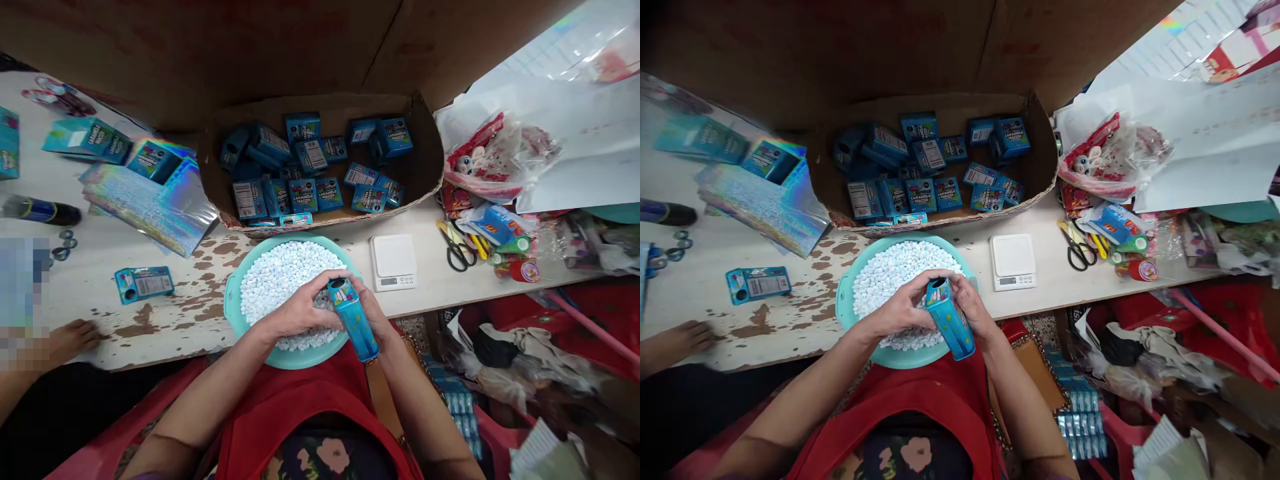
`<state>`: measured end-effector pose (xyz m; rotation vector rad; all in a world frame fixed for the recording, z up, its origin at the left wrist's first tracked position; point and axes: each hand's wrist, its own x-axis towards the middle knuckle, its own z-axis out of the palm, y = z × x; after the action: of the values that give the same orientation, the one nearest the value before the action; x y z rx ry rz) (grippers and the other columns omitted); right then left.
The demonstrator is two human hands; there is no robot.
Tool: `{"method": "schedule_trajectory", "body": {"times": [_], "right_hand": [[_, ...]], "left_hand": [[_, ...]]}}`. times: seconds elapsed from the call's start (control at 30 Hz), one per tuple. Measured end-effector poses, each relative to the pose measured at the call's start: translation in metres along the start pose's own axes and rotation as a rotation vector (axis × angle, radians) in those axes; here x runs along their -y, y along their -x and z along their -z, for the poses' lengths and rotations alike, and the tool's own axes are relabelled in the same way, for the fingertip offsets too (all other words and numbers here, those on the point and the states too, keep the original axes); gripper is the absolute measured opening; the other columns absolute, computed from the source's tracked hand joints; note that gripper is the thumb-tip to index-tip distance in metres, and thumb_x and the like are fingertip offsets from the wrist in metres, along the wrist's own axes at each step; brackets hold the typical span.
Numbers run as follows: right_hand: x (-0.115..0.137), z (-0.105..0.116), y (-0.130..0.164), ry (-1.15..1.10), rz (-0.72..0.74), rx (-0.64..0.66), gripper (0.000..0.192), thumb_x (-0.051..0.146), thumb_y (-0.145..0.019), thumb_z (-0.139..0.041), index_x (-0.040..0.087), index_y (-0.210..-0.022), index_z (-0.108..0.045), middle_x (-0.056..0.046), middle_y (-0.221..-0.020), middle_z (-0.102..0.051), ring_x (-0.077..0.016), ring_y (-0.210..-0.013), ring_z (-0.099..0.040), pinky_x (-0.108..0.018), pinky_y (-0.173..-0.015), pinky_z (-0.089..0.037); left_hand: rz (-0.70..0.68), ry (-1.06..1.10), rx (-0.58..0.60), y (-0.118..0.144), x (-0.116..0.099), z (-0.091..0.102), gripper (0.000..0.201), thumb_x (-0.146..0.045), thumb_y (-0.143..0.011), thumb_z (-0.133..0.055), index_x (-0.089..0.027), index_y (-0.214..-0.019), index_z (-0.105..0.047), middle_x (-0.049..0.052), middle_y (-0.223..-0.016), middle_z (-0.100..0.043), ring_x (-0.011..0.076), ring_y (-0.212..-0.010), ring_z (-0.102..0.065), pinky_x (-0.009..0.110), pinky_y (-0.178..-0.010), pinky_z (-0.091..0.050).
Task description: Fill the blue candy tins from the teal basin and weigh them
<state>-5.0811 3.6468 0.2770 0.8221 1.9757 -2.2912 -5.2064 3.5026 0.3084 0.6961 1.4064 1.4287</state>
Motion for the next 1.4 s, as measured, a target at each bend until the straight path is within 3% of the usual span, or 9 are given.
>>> {"method": "schedule_trajectory", "body": {"times": [0.1,0.2,0.33,0.47,0.63,0.9,1.1,1.3,1.4], "right_hand": [[0.008,-0.003,-0.001,-0.174,-0.118,0.031,0.062,0.080,-0.079,-0.045,0.023,-0.101,-0.060,-0.004,-0.092,-0.068,-0.0207,-0.082,-0.066,-0.034,-0.076,-0.055],[0.018,0.002,0.004,-0.177,-0.151,0.100,0.063,0.075,-0.076,-0.054,0.025,-0.114,-0.058,-0.005,-0.101,-0.068,-0.0225,-0.091,-0.067,-0.036,-0.081,-0.055],[0.033,0.000,0.014,0.046,-0.097,0.012,0.058,0.046,-0.064,-0.082,0.024,-0.112,-0.058,-0.003,-0.099,-0.068,-0.0194,-0.087,-0.066,-0.031,-0.078,-0.055],[0.039,0.002,0.028,0.154,-0.006,-0.102,0.044,0.041,-0.071,-0.079,0.023,-0.106,-0.059,-0.001,-0.094,-0.066,-0.0154,-0.077,-0.064,-0.026,-0.070,-0.054],[0.029,0.011,0.041,0.242,-0.031,-0.061,0.038,0.038,-0.071,-0.080,0.023,-0.100,-0.060,0.002,-0.086,-0.064,-0.0134,-0.072,-0.061,-0.024,-0.067,-0.051],[0.026,0.005,0.049,0.285,-0.073,-0.184,0.037,0.044,-0.073,-0.077,0.022,-0.097,-0.060,0.002,-0.078,-0.063,-0.0132,-0.067,-0.058,-0.024,-0.061,-0.051],[0.021,-0.005,0.051,0.456,-0.006,-0.203,0.038,0.047,-0.074,-0.075,0.021,-0.098,-0.061,0.000,-0.084,-0.065,-0.0153,-0.073,-0.061,-0.026,-0.066,-0.050],[0.022,-0.019,0.054,0.631,0.147,-0.192,0.033,0.041,-0.079,-0.073,0.022,-0.102,-0.059,-0.002,-0.091,-0.065,-0.0169,-0.081,-0.063,-0.028,-0.072,-0.050],[0.023,-0.028,0.051,0.730,0.279,-0.181,0.029,0.038,-0.081,-0.072,0.022,-0.102,-0.058,-0.003,-0.092,-0.065,-0.0184,-0.085,-0.063,-0.030,-0.075,-0.050]], "left_hand": [[0.067,0.178,-0.172,-0.001,0.002,-0.008,0.059,-0.038,-0.067,-0.082,-0.022,-0.118,-0.057,0.006,-0.111,-0.063,0.0228,-0.098,-0.061,0.032,-0.083,-0.050],[0.152,0.107,-0.330,0.006,0.003,-0.016,0.044,-0.040,-0.075,-0.074,-0.023,-0.113,-0.057,0.003,-0.102,-0.062,0.0177,-0.085,-0.060,0.028,-0.074,-0.050],[0.026,-0.105,-0.317,0.012,0.006,-0.009,0.047,-0.048,-0.086,-0.059,-0.024,-0.126,-0.050,0.007,-0.115,-0.061,0.0217,-0.101,-0.060,0.034,-0.088,-0.050],[-0.034,-0.667,-0.543,0.009,0.030,0.030,0.053,-0.051,-0.093,-0.042,-0.019,-0.136,-0.044,0.014,-0.135,-0.052,0.0296,-0.126,-0.046,0.047,-0.107,-0.036],[0.151,-1.144,-0.444,-0.002,0.061,0.046,0.051,-0.051,-0.094,-0.041,-0.016,-0.129,-0.054,0.016,-0.133,-0.054,0.0335,-0.122,-0.046,0.049,-0.103,-0.037],[0.259,-1.215,-0.494,-0.011,0.066,0.014,0.043,-0.057,-0.087,-0.052,-0.020,-0.105,-0.065,0.011,-0.102,-0.062,0.0276,-0.094,-0.058,0.036,-0.074,-0.045],[0.157,-0.852,-0.655,-0.009,0.068,0.015,0.021,-0.037,-0.084,-0.057,-0.019,-0.078,-0.065,0.006,-0.083,-0.068,0.0219,-0.083,-0.064,0.030,-0.070,-0.044],[0.263,0.120,-0.717,0.003,0.036,0.006,0.028,-0.043,-0.073,-0.069,-0.018,-0.067,-0.059,-0.002,-0.058,-0.055,0.0102,-0.048,-0.047,0.023,-0.046,-0.037],[0.136,0.516,-0.644,0.011,0.015,-0.004,0.024,-0.038,-0.073,-0.068,-0.017,-0.071,-0.057,-0.002,-0.058,-0.056,0.0086,-0.043,-0.046,0.021,-0.041,-0.034]]}}
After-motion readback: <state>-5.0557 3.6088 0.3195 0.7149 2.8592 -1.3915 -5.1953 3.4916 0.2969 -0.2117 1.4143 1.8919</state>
